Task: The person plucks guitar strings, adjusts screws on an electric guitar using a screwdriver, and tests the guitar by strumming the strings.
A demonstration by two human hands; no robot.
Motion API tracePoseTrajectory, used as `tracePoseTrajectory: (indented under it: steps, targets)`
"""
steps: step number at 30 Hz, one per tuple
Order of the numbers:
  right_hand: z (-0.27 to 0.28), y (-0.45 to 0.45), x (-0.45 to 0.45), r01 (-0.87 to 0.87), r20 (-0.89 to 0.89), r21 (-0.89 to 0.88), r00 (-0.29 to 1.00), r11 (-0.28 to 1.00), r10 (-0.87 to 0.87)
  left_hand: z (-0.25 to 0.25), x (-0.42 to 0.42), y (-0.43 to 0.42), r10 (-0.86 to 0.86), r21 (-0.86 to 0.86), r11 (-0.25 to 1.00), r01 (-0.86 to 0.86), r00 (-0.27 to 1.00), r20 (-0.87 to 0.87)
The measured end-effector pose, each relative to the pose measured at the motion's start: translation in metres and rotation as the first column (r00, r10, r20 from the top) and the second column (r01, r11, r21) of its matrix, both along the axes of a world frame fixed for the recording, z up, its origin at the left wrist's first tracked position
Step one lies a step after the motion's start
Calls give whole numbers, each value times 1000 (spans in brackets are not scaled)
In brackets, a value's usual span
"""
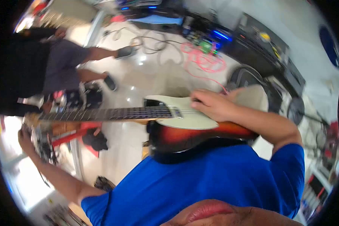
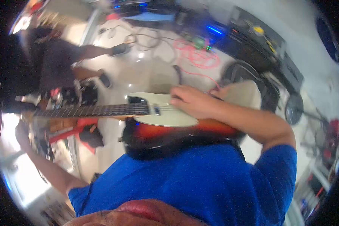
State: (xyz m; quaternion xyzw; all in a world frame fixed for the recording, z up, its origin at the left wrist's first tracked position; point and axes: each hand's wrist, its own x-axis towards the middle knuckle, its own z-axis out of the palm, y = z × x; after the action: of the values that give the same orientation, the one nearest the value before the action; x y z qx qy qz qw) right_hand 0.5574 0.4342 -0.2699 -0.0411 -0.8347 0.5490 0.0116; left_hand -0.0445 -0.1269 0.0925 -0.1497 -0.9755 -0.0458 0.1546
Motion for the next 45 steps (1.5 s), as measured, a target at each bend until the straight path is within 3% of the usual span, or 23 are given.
tracePoseTrajectory:
  steps: [1,3,6,9,10,13,16,19,22,24,27,30,37,42,45]
  targets:
    - [-5,-1,1,2,-3,-27,1000,1000,-3,-3,17,16,-248,-185,959,215,952,-179]
    - [-2,1,2,21,38,-54,999,998,-19,-4,30,35,-55,77,996,53,998,34]
    - [3,-6,1,150,128,-48,981,987,-143,-9,30,36,-121,-69,990,124,992,43]
    - [3,-5,1,143,167,-34,977,989,-136,-7,33,47,-194,32,981,192,973,122]
    - [1,-6,2,147,148,-39,979,988,-139,-5,23,42,-154,69,987,143,970,190]
    - [-5,-7,2,148,113,-45,983,988,-142,-11,10,37,-235,80,971,226,964,128]
    - [-4,-6,2,142,126,-61,983,988,-134,-11,15,47,-203,76,977,197,975,85]
    - [-6,-5,3,119,108,-77,988,990,-111,-6,24,57,-252,47,968,248,959,126]
    - [-14,-3,1,58,65,-108,997,992,-51,0,46,77,-65,295,955,21,988,139]
    - [-19,-3,-2,44,48,-124,998,991,-38,3,34,66,-36,262,965,-1,990,136]
    - [-7,-1,-3,171,263,-138,956,976,-130,1,-2,35,-110,226,972,70,979,170]
    - [-23,-4,-4,190,131,-61,975,980,-181,6,-13,28,-124,224,972,72,967,224]
    - [-15,-4,-4,200,227,-186,961,962,-156,2,-13,23,-219,205,962,181,958,184]
    - [-9,-2,-4,111,271,-245,962,963,-42,7,-22,15,-135,110,987,116,973,188]
    - [-24,-4,-7,23,47,-140,999,990,-16,9,-22,14,-132,98,988,115,972,195]
